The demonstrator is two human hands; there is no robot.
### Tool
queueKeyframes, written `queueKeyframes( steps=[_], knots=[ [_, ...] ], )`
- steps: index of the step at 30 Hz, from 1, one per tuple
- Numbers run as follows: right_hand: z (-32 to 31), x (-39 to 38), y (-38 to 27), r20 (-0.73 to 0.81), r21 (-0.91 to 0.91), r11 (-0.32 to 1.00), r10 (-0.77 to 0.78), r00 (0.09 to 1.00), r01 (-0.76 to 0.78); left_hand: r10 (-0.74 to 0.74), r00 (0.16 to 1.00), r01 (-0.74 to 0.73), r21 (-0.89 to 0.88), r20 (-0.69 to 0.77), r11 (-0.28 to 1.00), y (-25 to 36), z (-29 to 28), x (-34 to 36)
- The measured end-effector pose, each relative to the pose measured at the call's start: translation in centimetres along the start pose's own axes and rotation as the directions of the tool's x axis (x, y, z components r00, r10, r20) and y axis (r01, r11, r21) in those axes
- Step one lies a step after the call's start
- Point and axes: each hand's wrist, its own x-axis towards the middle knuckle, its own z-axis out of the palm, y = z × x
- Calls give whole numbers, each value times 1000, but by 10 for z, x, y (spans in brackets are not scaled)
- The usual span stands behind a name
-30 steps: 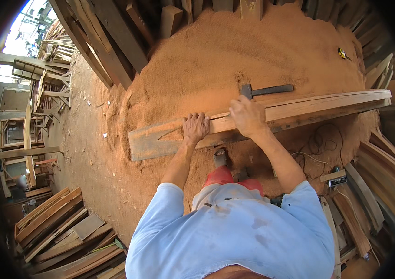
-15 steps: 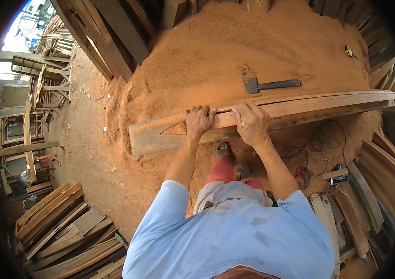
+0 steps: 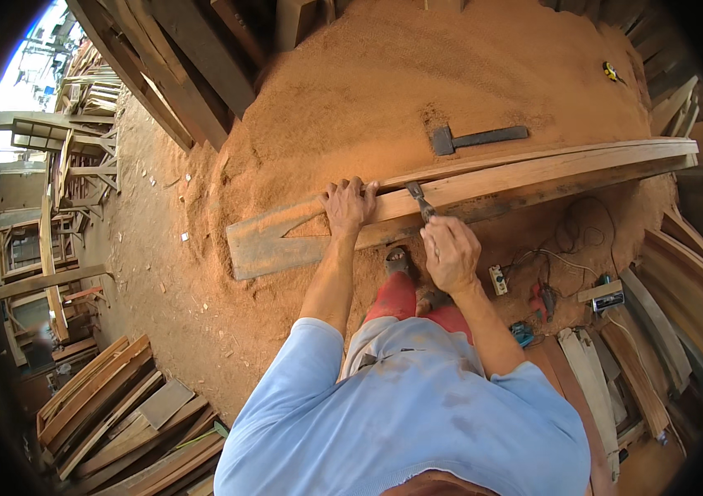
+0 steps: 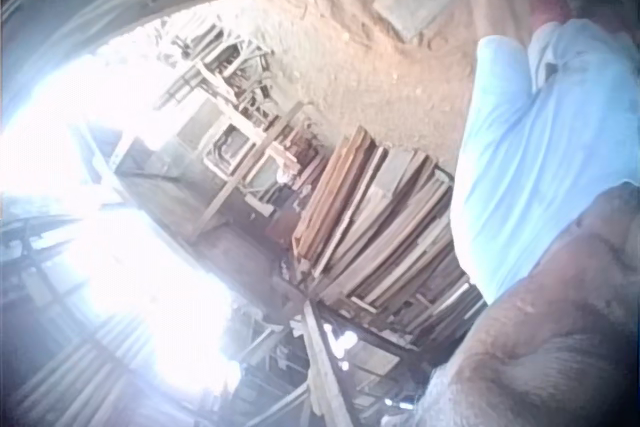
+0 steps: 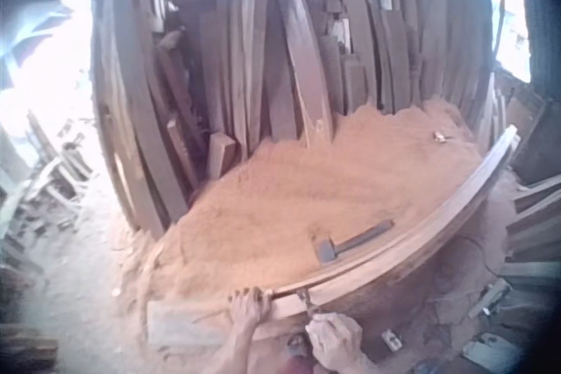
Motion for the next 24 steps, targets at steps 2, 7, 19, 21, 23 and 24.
queueKeyframes(
  steps=[2,7,19,21,23,24],
  knots=[
    [-8,37,7,163,-46,997,65,985,-58,-13,1000,13,7,16,1000,4,-5,3],
    [-61,129,37,356,-320,942,218,909,-101,-5,1000,4,-24,-21,1000,3,-3,8],
    [-85,151,112,410,-284,958,167,897,-49,43,997,-47,77,57,996,2,-8,7],
    [-92,160,123,461,-275,961,165,872,-37,116,993,-119,87,31,989,16,-6,13],
    [-96,171,146,540,-256,965,194,819,-60,202,979,-204,40,28,978,41,0,24],
    [-97,181,146,560,-267,959,238,793,-99,176,982,-180,50,69,982,50,6,24]
  ],
)
